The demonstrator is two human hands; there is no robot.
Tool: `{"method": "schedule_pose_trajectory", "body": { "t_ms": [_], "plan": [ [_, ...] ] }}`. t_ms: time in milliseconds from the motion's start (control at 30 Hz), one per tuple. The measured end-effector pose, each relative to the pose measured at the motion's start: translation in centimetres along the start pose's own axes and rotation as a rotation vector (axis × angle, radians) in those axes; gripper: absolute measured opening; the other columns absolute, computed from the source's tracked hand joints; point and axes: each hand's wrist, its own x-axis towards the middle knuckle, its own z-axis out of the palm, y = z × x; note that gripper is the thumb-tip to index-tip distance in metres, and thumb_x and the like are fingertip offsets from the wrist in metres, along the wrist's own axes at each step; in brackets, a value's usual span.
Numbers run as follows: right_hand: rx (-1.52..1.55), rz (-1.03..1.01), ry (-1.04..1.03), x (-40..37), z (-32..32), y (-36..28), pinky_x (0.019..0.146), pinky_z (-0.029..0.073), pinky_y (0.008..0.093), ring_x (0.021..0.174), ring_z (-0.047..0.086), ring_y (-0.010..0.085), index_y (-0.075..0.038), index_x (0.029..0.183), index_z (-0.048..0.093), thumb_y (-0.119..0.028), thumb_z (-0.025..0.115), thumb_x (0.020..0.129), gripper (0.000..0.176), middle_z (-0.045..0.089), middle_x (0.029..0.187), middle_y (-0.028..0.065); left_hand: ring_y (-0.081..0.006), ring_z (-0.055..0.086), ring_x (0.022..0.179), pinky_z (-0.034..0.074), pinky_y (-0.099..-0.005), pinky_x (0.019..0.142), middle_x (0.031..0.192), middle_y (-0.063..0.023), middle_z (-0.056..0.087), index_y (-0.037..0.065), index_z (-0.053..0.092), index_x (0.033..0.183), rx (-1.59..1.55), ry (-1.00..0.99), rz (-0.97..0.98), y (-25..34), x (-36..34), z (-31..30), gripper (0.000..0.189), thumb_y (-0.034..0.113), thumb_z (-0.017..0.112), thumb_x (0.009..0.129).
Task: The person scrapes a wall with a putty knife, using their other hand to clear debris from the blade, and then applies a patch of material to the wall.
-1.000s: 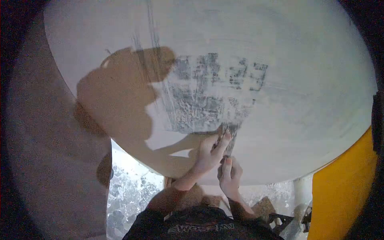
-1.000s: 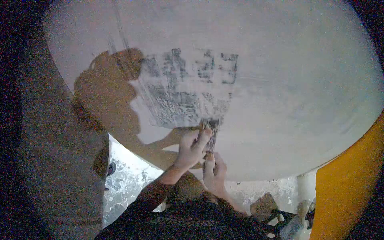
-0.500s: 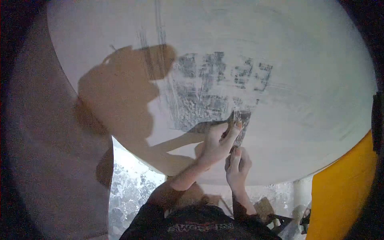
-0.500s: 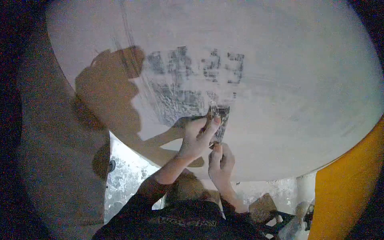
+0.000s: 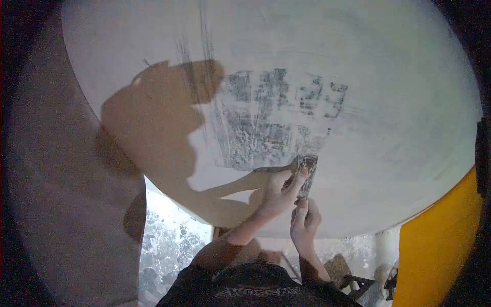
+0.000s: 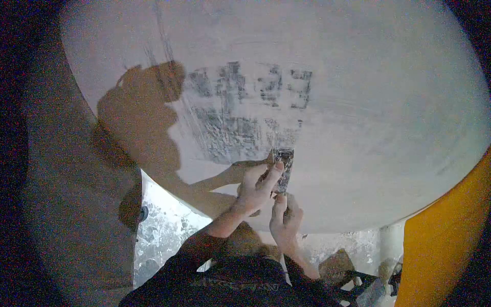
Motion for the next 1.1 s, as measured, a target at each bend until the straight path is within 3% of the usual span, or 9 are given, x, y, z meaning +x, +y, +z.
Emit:
{"method": "schedule_pose_trajectory", "body": {
  "t_ms": [133, 233, 267, 500, 567, 633, 800, 933, 1100],
  "plan": [
    [-0.025, -0.045, -0.019, 1.8, 0.1, -3.4, 0.041, 0.027, 0.0196, 0.046, 0.037, 0.0026, 0.001, 0.086, 0.054, -0.023, 0.039, 0.097, 0.029, 0.043, 0.057, -0.0038, -0.0039, 0.04, 0.049, 0.03, -0.0244, 0.043, 0.05, 0.0041, 0.042, 0.003, 0.048, 0.059, -0.167, -0.033, -0.058, 3.5, 2.0, -0.5, 0.044, 0.034, 0.056, 0.089],
    [0.049, -0.045, -0.007, 0.9, 0.6, -1.7, 0.041, 0.027, 0.0202, 0.046, 0.037, 0.0027, 0.001, 0.085, 0.053, -0.023, 0.039, 0.097, 0.03, 0.042, 0.057, -0.0035, -0.0036, 0.039, 0.049, 0.03, -0.0243, 0.042, 0.051, 0.0046, 0.043, 0.004, 0.048, 0.06, -0.14, -0.029, -0.11, 0.8, 0.4, -0.1, 0.043, 0.033, 0.055, 0.09],
    [0.025, -0.041, -0.003, -0.1, 0.4, -0.3, 0.041, 0.027, 0.0205, 0.046, 0.037, 0.0027, 0.001, 0.084, 0.052, -0.023, 0.039, 0.097, 0.031, 0.042, 0.057, -0.0034, -0.0033, 0.038, 0.049, 0.029, -0.0237, 0.042, 0.052, 0.0056, 0.042, 0.004, 0.049, 0.06, -0.14, -0.001, -0.004, 0.2, -0.1, 0.0, 0.042, 0.034, 0.055, 0.09],
    [0.126, -0.054, -0.022, 2.3, 1.1, -3.3, 0.041, 0.028, 0.0201, 0.046, 0.037, 0.0029, -0.001, 0.081, 0.051, -0.025, 0.039, 0.097, 0.031, 0.042, 0.056, -0.0036, -0.0029, 0.035, 0.05, 0.027, -0.0236, 0.043, 0.052, 0.0066, 0.039, 0.003, 0.049, 0.061, -0.114, -0.027, 0.012, 3.1, 2.1, -0.9, 0.043, 0.034, 0.054, 0.091],
    [0.114, -0.012, -0.027, 0.0, 1.0, -0.9, 0.041, 0.028, 0.0203, 0.046, 0.037, 0.0031, -0.001, 0.081, 0.05, -0.025, 0.039, 0.097, 0.031, 0.041, 0.055, -0.0038, -0.0034, 0.036, 0.051, 0.028, -0.024, 0.044, 0.052, 0.0064, 0.039, 0.003, 0.05, 0.062, -0.017, 0.011, 0.083, 0.7, 0.5, -0.9, 0.043, 0.035, 0.052, 0.091],
    [0.099, 0.029, -0.034, -0.1, 1.1, -0.4, 0.041, 0.029, 0.0204, 0.046, 0.037, 0.0032, -0.001, 0.08, 0.05, -0.025, 0.039, 0.097, 0.031, 0.041, 0.055, -0.004, -0.0041, 0.037, 0.051, 0.029, -0.0249, 0.044, 0.051, 0.0046, 0.04, 0.002, 0.051, 0.062, 0.094, -0.01, -0.068, -0.9, -0.6, -1.0, 0.043, 0.033, 0.052, 0.092],
    [0.082, -0.058, -0.054, 2.3, 1.9, -2.4, 0.04, 0.029, 0.0197, 0.045, 0.038, 0.003, -0.003, 0.078, 0.049, -0.026, 0.039, 0.097, 0.031, 0.041, 0.054, -0.0041, -0.0047, 0.035, 0.051, 0.029, -0.0261, 0.044, 0.052, 0.0042, 0.04, 0.002, 0.052, 0.063, 0.065, 0.031, 0.125, 2.5, 2.1, -2.0, 0.043, 0.033, 0.051, 0.092],
    [0.156, 0.011, -0.052, 0.2, 1.7, -1.5, 0.04, 0.028, 0.0191, 0.045, 0.038, 0.0027, -0.003, 0.079, 0.049, -0.027, 0.038, 0.097, 0.032, 0.041, 0.054, -0.0043, -0.0046, 0.032, 0.051, 0.028, -0.0275, 0.043, 0.049, 0.0029, 0.037, 0.0, 0.048, 0.061, -0.045, 0.041, -0.045, 0.5, -0.1, -1.1, 0.041, 0.029, 0.057, 0.089],
    [0.213, 0.052, -0.127, 2.3, 1.4, -4.7, 0.04, 0.029, 0.0184, 0.045, 0.038, 0.0029, -0.003, 0.081, 0.048, -0.028, 0.039, 0.097, 0.031, 0.042, 0.056, -0.0041, -0.0048, 0.03, 0.049, 0.025, -0.0277, 0.042, 0.047, 0.0035, 0.034, 0.0, 0.045, 0.057, -0.04, 0.064, 0.045, 2.8, 1.8, -1.8, 0.046, 0.031, 0.056, 0.089]
  ]
}}
